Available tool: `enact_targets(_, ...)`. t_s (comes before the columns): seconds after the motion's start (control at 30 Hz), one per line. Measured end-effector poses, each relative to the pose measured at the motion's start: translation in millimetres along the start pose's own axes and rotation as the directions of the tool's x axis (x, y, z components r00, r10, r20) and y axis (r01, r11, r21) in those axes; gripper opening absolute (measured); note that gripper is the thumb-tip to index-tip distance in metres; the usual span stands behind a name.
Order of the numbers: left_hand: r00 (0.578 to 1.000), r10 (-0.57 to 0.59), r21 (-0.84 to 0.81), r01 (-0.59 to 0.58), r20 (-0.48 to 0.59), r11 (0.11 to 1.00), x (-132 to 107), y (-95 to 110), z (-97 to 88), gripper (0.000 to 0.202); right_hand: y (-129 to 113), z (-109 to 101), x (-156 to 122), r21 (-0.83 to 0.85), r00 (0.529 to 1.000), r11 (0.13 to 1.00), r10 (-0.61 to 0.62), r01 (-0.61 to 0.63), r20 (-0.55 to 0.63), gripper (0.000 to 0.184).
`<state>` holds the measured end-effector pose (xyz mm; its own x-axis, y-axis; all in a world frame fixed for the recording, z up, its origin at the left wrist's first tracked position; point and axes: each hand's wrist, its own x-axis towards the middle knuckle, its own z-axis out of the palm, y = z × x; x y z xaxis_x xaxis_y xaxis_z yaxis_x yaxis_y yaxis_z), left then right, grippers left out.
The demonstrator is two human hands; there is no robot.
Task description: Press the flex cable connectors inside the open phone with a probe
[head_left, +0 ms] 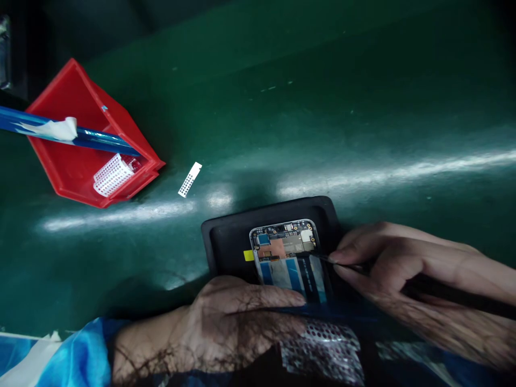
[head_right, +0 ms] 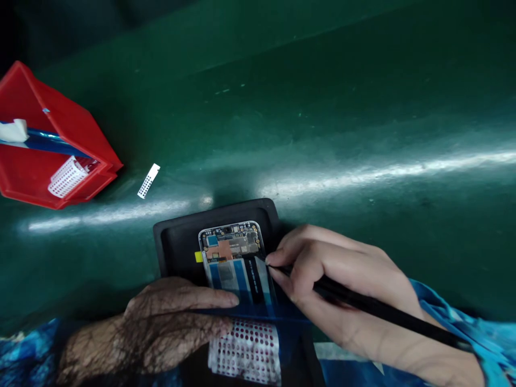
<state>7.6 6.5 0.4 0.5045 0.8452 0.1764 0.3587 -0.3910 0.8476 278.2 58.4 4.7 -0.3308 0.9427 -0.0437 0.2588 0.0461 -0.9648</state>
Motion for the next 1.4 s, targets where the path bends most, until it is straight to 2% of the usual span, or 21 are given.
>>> enact_targets(0.2,0.999,-0.044,0.005,0.044,0.006,0.999,0.1,9.8,-1.9,0.028,-5.0,8.7,-0.5,0.045,0.987,0.997,0.075,-0.069,-0.139,0.048)
enact_targets(0.3,1.0,0.004,0.021,-0.005,0.01,1.0,0.9,5.2,-1.2,0.031,-2.3,6.6,1.1,0.055,0.995,0.998,0.036,-0.031,-0.089,0.045)
enact_targets(0.5,0.994,0.107,0.007,-0.107,-0.022,0.994,3.5,-5.0,1.0,0.028,-4.5,6.0,-3.2,0.022,0.996,0.999,0.025,-0.023,-0.082,0.038)
enact_targets(0.6,0.999,0.042,0.032,-0.042,0.0,0.999,3.1,-0.6,0.1,0.028,-6.1,7.4,-5.3,-0.018,0.991,0.999,0.045,-0.048,-0.124,0.037)
enact_targets(0.73,1.0,0.009,0.023,-0.009,0.003,1.0,1.2,5.5,-0.5,0.03,1.0,1.2,-2.1,-0.035,0.998,0.998,-0.06,0.06,-0.018,0.034)
enact_targets(0.87,1.0,-0.009,0.015,0.009,0.014,1.0,-1.7,4.6,-0.2,0.03,1.7,-1.8,2.3,-0.021,0.997,0.997,-0.075,0.076,0.027,0.036)
enact_targets(0.97,1.0,-0.008,-0.004,0.008,0.001,1.0,-3.9,3.7,1.1,0.029,-9.4,5.5,2.9,0.031,0.997,0.999,0.041,-0.039,-0.059,0.047)
enact_targets(1.07,1.0,-0.028,-0.02,0.028,-0.012,0.999,-4.4,4.7,1.9,0.028,-21.5,14.8,2.4,0.09,0.966,0.98,0.188,-0.175,-0.176,0.057)
enact_targets(1.23,0.999,-0.051,-0.004,0.051,-0.02,0.999,-3.3,5.5,0.5,0.028,-24.5,17.5,2.4,0.115,0.965,0.977,0.197,-0.179,-0.175,0.057)
enact_targets(1.4,1.0,-0.004,0.005,0.004,-0.006,1.0,-4.7,1.6,0.2,0.027,-23.1,16.3,2.3,0.145,0.957,0.97,0.222,-0.197,-0.185,0.057)
